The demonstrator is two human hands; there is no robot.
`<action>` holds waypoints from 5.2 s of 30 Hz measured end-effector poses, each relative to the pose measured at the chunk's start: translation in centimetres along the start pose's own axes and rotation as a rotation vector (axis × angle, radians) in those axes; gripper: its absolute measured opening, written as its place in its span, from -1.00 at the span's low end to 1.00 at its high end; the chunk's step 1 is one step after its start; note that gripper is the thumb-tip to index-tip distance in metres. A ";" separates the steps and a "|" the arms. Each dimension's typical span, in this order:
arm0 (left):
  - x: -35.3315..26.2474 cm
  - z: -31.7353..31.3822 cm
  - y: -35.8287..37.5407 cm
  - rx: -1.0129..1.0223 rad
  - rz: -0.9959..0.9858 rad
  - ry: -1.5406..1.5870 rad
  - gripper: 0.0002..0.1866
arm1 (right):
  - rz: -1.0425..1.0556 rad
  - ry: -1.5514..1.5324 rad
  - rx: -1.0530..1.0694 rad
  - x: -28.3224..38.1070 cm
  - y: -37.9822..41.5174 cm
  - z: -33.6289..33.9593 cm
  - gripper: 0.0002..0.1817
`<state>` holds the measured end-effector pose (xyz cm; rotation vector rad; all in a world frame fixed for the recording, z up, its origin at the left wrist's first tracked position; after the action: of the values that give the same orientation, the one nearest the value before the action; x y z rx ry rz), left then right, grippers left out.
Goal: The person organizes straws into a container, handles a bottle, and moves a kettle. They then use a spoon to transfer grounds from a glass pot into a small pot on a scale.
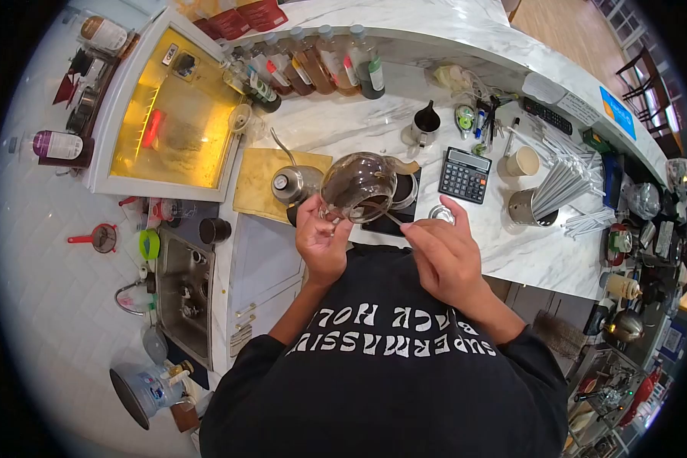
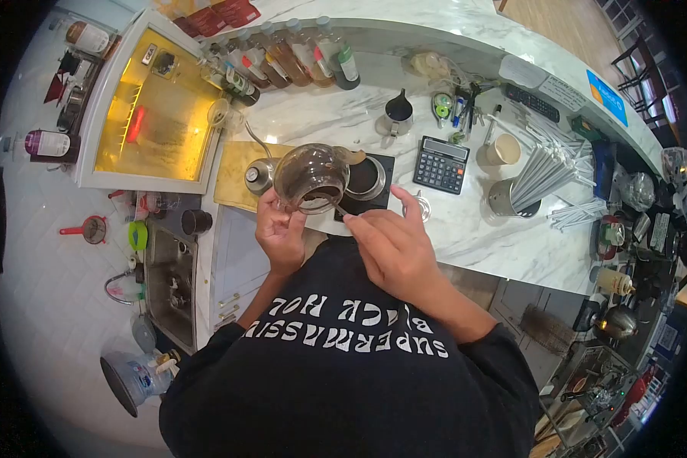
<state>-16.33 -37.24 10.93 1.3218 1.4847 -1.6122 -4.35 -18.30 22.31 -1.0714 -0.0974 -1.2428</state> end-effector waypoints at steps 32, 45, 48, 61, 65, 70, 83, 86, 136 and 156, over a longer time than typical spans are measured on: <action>-0.8 -3.1 -0.5 0.026 -0.161 -0.082 -0.71 | -0.157 0.006 0.049 -2.6 0.9 0.3 -0.67; 0.5 -4.5 -1.2 0.079 -0.094 -0.119 -0.70 | -0.845 -1.008 -0.019 -10.5 3.7 -3.8 -0.76; 1.3 -4.5 -1.2 0.064 -0.044 -0.072 -0.70 | -0.859 -1.029 -0.072 -11.8 4.0 -4.3 -0.75; 4.3 -0.9 -0.6 -0.116 0.115 -0.161 -0.72 | -0.853 -0.776 -0.148 -14.0 5.8 -2.1 -0.75; 5.0 0.5 -0.5 -0.204 0.134 -0.131 -0.70 | -0.878 -0.755 -0.241 -15.4 6.9 -1.6 -0.75; 5.8 1.6 -0.3 -0.241 0.136 -0.166 -0.70 | -0.868 -0.578 -0.274 -17.1 8.3 -2.2 -0.75; 5.1 1.5 -0.7 -0.223 0.152 -0.149 -0.71 | -0.170 0.027 -0.122 -8.4 2.3 -0.3 -0.73; 5.3 1.2 -0.8 -0.218 0.176 -0.010 -0.71 | -0.172 -0.060 -0.165 -6.4 1.4 1.5 -0.75; 0.6 -1.9 -1.4 -0.036 -0.099 0.040 -0.74 | -0.007 0.188 0.031 -2.0 -0.7 -0.5 -0.57; 0.3 -2.8 -1.7 0.009 -0.111 -0.091 -0.71 | -0.043 0.280 0.062 -1.9 -1.0 -0.2 -0.62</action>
<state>-17.21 -34.09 11.65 1.1733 1.5208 -1.7270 -5.98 -17.00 21.62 -0.8367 0.0556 -1.4084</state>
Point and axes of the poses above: each hand's wrist, its own y-axis away from the middle knuckle, its own z-axis out of the back of the hand, x = y × z, the point moved 10 cm from there along -y, towards the middle knuckle, and after that the axes turned 1 degree about y, right-handed, at the moved point
